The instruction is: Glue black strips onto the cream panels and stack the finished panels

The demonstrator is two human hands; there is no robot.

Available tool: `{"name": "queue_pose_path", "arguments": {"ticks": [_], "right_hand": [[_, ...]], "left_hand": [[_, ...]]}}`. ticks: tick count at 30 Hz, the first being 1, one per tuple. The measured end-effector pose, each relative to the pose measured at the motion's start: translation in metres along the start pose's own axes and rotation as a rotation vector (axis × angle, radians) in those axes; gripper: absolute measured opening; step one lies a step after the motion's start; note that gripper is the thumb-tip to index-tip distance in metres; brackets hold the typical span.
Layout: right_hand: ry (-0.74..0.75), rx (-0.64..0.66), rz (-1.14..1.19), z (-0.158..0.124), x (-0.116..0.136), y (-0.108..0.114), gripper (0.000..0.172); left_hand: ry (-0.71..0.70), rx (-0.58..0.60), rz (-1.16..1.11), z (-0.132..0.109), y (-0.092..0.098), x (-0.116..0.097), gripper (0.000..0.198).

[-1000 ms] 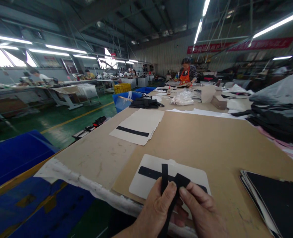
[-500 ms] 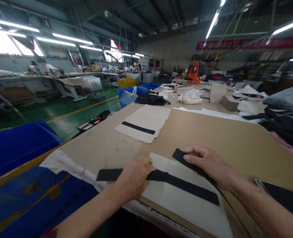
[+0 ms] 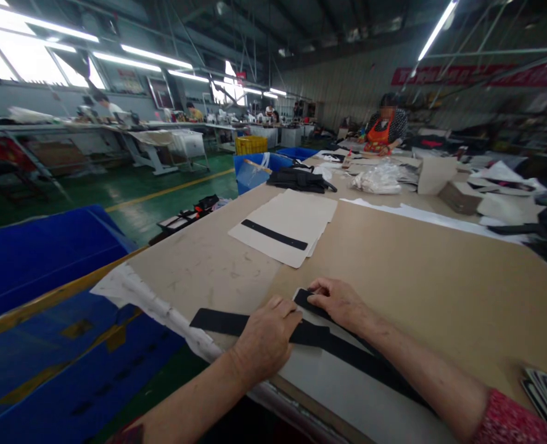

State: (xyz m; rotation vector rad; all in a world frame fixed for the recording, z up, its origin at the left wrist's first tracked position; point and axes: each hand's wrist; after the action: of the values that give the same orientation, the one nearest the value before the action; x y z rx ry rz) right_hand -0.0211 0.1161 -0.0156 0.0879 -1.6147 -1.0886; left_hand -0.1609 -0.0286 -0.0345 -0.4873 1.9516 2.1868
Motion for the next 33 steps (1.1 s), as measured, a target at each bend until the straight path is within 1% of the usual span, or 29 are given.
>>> {"name": "queue_pose_path", "arguments": {"ticks": [6,17,21,26,28,29,31,32,33], "right_hand": [[0.027,0.02,-0.099,0.005,-0.002,-0.003,0.013],[0.068,0.039,-0.231,0.002,0.0,-0.002,0.016],[0.094,0.045,-0.272,0.001,0.004,-0.002,0.017],[0.094,0.081,-0.298,0.005,0.008,-0.001,0.018],[0.063,0.092,-0.278,0.003,0.006,0.008,0.024],[0.045,0.107,-0.256,0.0,0.004,0.016,0.032],[0.001,0.167,-0.181,-0.014,-0.005,0.038,0.053],[-0.028,0.2,-0.134,-0.024,-0.012,0.051,0.061],[-0.061,0.23,-0.089,-0.035,-0.02,0.065,0.064]], "left_hand": [[0.0,0.004,-0.001,0.0,0.003,-0.001,0.042],[-0.019,0.016,0.048,0.0,0.004,0.0,0.043],[-0.01,0.01,0.118,0.002,0.004,-0.002,0.036],[-0.04,0.055,0.214,0.007,0.006,-0.005,0.031],[-0.037,0.066,0.235,0.008,0.008,-0.007,0.03],[-0.035,0.07,0.239,0.009,0.009,-0.007,0.03],[-0.032,0.083,0.24,0.009,0.01,-0.008,0.032],[-0.031,0.089,0.237,0.009,0.01,-0.007,0.033],[-0.03,0.093,0.232,0.01,0.009,-0.007,0.034]]}}
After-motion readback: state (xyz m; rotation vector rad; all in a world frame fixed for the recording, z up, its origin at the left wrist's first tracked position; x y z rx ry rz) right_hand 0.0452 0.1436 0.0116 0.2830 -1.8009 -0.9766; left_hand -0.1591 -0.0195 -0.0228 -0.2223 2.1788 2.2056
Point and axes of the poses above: each hand's wrist, its own z-axis towards the middle knuckle, its own y-axis out of the back of the hand, x = y × z, and after that the axes turned 14 degrees about y, right-handed
